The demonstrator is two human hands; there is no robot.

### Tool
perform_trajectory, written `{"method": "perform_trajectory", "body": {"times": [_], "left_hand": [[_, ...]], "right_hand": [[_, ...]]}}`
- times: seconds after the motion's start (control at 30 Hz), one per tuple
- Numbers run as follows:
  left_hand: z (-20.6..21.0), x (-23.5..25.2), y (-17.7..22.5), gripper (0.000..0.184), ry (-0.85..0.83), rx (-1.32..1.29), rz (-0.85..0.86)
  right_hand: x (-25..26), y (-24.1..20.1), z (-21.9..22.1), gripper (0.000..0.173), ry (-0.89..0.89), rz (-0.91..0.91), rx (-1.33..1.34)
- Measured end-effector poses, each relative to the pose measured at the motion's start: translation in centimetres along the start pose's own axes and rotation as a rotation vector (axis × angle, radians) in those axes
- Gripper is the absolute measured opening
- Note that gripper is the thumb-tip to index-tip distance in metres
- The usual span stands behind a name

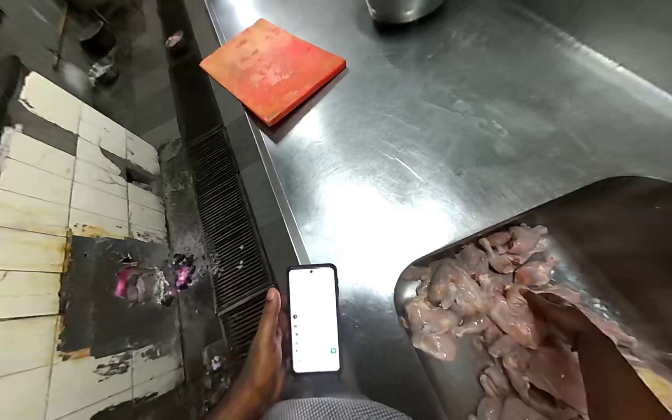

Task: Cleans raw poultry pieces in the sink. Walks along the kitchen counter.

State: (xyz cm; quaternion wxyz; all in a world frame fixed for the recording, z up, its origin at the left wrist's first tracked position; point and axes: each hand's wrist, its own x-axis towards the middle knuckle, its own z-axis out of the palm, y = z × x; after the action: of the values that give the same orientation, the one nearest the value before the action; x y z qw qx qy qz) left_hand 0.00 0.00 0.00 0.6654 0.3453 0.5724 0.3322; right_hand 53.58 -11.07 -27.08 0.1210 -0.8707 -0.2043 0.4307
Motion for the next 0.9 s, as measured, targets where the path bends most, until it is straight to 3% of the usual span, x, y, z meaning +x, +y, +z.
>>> {"method": "perform_trajectory", "body": {"times": [0.1, 0.23, 0.4, 0.5, 0.6, 0.67, 0.77, 0.87, 0.9], "left_hand": [[0.0, -0.1, 0.1, 0.08, -0.03, -0.024, -0.008], [-0.6, -0.7, 0.6, 0.078, -0.021, -0.019, -0.027], [-1.2, -1.0, 1.1, 0.078, -0.029, -0.016, -0.003], [-1.5, -1.3, 1.2, 0.08, -0.032, -0.044, 0.021], [-2.2, -1.7, 1.0, 0.079, -0.004, -0.06, 0.03], [-2.6, -1.9, 0.8, 0.078, 0.009, -0.067, 0.025], [-2.7, -2.2, 0.5, 0.076, 0.041, -0.075, 0.005], [-2.3, -2.2, 0.5, 0.076, 0.032, -0.082, -0.013], [-2.3, -2.2, 0.6, 0.076, 0.016, -0.082, -0.013]], "right_hand": [[-3.3, 0.7, 0.1, 0.064, 0.153, 0.007, -0.044], [-6.5, 2.3, -0.1, 0.052, 0.323, -0.033, -0.077], [-8.2, 1.1, -2.5, 0.047, 0.478, -0.027, -0.144], [-10.2, 0.2, -4.3, 0.048, 0.575, 0.074, -0.099], [-6.9, 7.3, -5.4, 0.055, 0.764, 0.072, -0.197], [-7.0, 9.4, -6.1, 0.06, 0.745, 0.153, -0.186], [-8.7, 9.5, -6.8, 0.052, 0.671, 0.311, -0.129], [-12.1, 11.4, -5.5, 0.055, 0.699, -0.001, -0.27], [-13.2, 9.7, -4.8, 0.055, 0.567, 0.188, -0.196]]}}
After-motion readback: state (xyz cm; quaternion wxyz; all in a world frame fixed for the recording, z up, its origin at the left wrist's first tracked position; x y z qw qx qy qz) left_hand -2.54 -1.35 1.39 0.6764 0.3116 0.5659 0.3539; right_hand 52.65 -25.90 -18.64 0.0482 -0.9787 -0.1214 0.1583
